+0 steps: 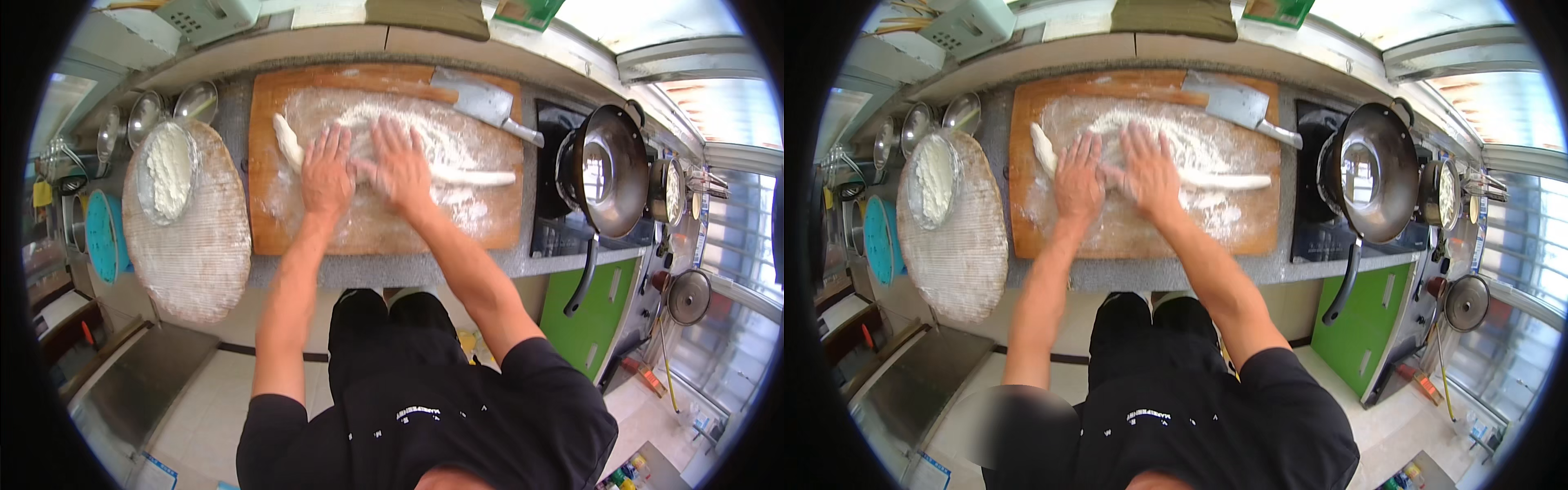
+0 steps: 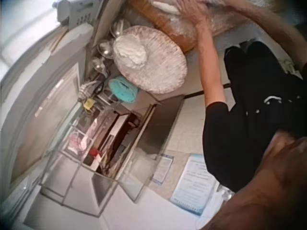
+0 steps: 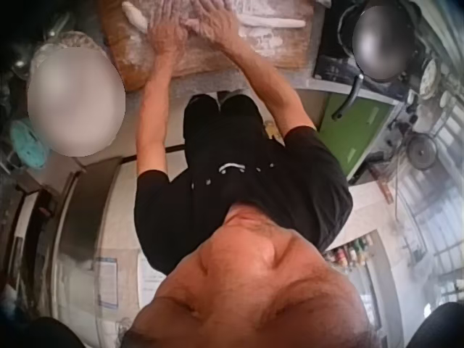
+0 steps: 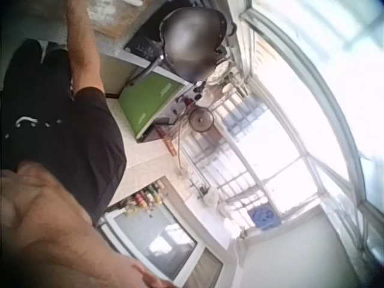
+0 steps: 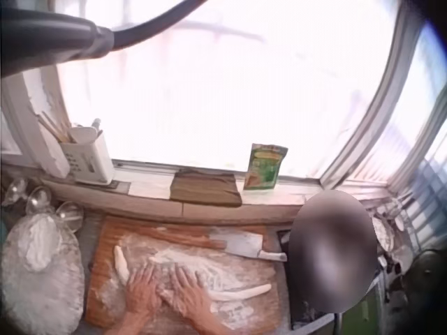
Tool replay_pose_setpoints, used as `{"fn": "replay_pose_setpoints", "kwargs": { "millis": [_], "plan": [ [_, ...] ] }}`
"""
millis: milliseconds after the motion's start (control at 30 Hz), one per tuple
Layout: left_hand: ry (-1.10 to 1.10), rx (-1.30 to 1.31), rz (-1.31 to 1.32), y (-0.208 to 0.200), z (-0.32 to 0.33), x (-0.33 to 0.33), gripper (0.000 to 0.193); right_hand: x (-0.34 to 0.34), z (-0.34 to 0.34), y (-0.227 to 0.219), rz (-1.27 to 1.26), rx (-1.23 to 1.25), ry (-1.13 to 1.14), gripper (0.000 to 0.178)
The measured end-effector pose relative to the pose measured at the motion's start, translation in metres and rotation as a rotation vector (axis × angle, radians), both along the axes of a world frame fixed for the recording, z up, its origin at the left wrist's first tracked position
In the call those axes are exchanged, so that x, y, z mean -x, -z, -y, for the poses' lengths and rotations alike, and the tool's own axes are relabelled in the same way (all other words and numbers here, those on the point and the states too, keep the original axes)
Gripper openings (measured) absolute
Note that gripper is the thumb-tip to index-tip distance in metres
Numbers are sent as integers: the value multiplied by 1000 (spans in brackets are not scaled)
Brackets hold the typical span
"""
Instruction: The person kneads a ball of dough on a floured wooden cutting board, then rolls it into a long, thin rope using both hands. The person continues to roll and stretch the dough until it forms a long, uniform strand.
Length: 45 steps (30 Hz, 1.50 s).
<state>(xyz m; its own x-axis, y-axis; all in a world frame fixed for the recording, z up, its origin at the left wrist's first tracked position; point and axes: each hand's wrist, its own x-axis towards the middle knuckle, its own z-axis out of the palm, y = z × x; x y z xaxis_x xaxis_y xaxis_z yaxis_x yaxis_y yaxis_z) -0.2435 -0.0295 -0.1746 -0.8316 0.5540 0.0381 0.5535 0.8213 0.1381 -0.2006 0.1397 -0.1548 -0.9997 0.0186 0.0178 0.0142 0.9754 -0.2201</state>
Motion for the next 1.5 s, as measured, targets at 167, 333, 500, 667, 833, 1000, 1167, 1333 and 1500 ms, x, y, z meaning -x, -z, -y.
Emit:
{"fn": "replay_pose_setpoints", "kwargs": {
  "millis": [167,333,500,667,833,1000,1167,1333,1500],
  "plan": [
    [84,12,75,-7,45,-48,72,-47,-3,15,56,-41,-136,86],
    [50,37,128,-12,68,-70,75,-84,12,13,116,-33,-98,91],
    [-8,-60,84,-19,41,-32,72,17,1,-5,101,-79,119,91],
    [-48,17,158,-24,58,-66,70,-65,-14,12,180,-127,-43,89],
    [16,-155,60,-26,-14,-31,70,-57,-29,-3,122,-133,3,84],
    [158,-74,185,-12,-26,-32,72,-36,-38,-7,19,-144,115,83],
    [209,-12,245,-13,21,-86,77,-143,-35,3,269,-100,34,96],
    [114,35,138,-14,-17,-28,78,-59,-71,1,190,-101,135,102],
    [137,83,171,-8,16,-37,79,-62,-88,-8,197,-142,181,102]
  ]
}}
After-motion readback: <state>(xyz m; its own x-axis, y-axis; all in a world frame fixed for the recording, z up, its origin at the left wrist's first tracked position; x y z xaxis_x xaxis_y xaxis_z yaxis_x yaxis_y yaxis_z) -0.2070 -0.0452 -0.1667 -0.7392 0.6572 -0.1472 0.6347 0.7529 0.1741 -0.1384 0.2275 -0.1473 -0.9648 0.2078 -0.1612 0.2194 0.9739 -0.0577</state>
